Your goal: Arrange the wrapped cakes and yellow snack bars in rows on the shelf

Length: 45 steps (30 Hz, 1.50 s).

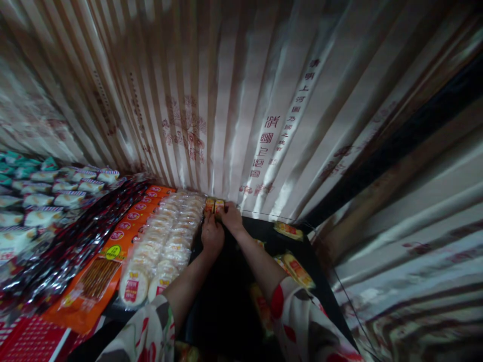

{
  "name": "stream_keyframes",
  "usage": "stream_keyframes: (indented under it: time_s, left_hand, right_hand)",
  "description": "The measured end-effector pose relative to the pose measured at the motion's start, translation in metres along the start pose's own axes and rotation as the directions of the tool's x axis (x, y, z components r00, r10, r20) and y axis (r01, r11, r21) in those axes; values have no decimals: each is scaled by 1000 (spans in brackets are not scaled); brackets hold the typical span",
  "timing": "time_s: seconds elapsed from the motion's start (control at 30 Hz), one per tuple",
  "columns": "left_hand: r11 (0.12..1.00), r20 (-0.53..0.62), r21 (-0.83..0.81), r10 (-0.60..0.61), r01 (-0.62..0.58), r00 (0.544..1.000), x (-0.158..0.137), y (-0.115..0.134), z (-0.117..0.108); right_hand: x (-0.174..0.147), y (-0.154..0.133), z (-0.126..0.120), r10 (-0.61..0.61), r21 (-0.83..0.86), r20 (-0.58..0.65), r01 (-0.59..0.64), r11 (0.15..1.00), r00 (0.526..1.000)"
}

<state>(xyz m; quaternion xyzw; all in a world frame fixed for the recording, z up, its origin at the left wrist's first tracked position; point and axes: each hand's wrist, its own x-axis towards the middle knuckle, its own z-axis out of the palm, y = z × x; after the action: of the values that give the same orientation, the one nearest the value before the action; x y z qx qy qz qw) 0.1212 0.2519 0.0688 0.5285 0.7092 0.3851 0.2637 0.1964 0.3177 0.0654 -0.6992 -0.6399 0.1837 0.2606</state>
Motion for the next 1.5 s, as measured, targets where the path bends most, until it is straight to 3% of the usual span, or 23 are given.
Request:
stream_keyframes:
  time_s: [0.2, 0.5, 0.73, 0.8, 0.9, 1.17, 1.5]
  left_hand:
    - [998, 15, 25, 59, -59, 998, -20, 7, -1]
    - [982, 223, 66, 159, -177, 962, -56, 12, 8]
    - [948, 340, 149, 219, -282, 915, -65, 15, 19]
    - [948, 322, 166, 208, -271, 924, -68, 14, 20]
    - [960, 280, 171, 167, -220, 946, -71, 11, 21]
    - [997, 123, 35, 65, -70, 990, -68, 5, 22]
    - [994, 43, -81, 73, -70, 996, -55, 1, 21]
  right_hand:
    - [-17, 12, -24, -61, -48, 22, 62, 997, 998]
    - [-62, 60, -75, -111, -106, -34, 107, 989, 993]
    - [-85, 83, -106, -72, -243, 154, 108, 964, 985]
    - [-87, 86, -107, -65, -254, 192, 114, 961, 979]
    - [-87, 87, -103, -68, -226, 154, 103, 969, 986]
    - [-76, 75, -73, -16, 87, 119, 5, 996, 993]
    - [-58, 53, -45, 82, 328, 42, -91, 940, 996]
